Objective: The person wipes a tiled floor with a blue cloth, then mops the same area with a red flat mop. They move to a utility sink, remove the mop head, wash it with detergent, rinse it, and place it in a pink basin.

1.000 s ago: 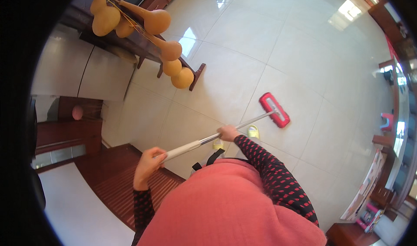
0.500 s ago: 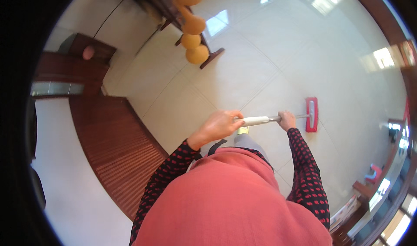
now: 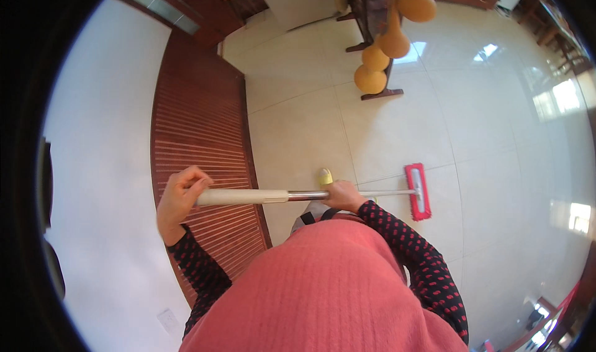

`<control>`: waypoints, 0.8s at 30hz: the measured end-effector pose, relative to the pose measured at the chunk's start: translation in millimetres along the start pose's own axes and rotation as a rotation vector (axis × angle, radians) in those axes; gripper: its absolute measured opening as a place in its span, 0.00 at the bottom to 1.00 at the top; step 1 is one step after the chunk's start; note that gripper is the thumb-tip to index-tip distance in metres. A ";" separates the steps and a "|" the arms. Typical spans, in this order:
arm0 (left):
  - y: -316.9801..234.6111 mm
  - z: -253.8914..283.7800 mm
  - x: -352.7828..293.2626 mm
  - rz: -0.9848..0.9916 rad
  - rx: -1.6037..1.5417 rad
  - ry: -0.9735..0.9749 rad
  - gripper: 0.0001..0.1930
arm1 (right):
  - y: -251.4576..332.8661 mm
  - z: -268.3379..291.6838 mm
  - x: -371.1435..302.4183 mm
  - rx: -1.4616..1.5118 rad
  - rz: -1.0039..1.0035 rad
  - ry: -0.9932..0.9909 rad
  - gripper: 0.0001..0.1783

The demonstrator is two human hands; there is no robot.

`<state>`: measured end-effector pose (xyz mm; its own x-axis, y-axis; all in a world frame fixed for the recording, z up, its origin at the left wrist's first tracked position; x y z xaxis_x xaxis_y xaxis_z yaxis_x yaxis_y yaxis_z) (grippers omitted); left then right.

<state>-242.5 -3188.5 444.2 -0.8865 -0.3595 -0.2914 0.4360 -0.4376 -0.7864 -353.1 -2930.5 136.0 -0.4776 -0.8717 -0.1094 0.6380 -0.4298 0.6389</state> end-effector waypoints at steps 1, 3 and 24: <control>2.3 14.7 -13.0 -0.007 0.006 -0.047 0.09 | 13.6 -6.2 16.6 -0.003 0.049 0.053 0.14; 9.6 43.1 -36.8 0.016 0.023 -0.142 0.09 | 43.0 -10.2 45.7 0.042 0.162 0.070 0.13; 320.4 -52.6 134.9 0.127 0.080 -0.030 0.17 | 173.5 262.7 386.7 0.483 0.322 -0.030 0.17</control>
<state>-230.5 -3333.7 124.3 -0.8187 -0.4404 -0.3685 0.5566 -0.4511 -0.6977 -585.7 -3280.3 404.5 -0.3265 -0.9307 0.1647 0.4092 0.0179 0.9123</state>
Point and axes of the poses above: each hand's wrist, its own x-axis towards the middle knuckle, its own z-axis out of the back of the hand, y = z × x, the point moved 5 cm from there along x, towards the middle knuckle, and after that the axes turned 7 degrees about -x, right-handed, at the moved point
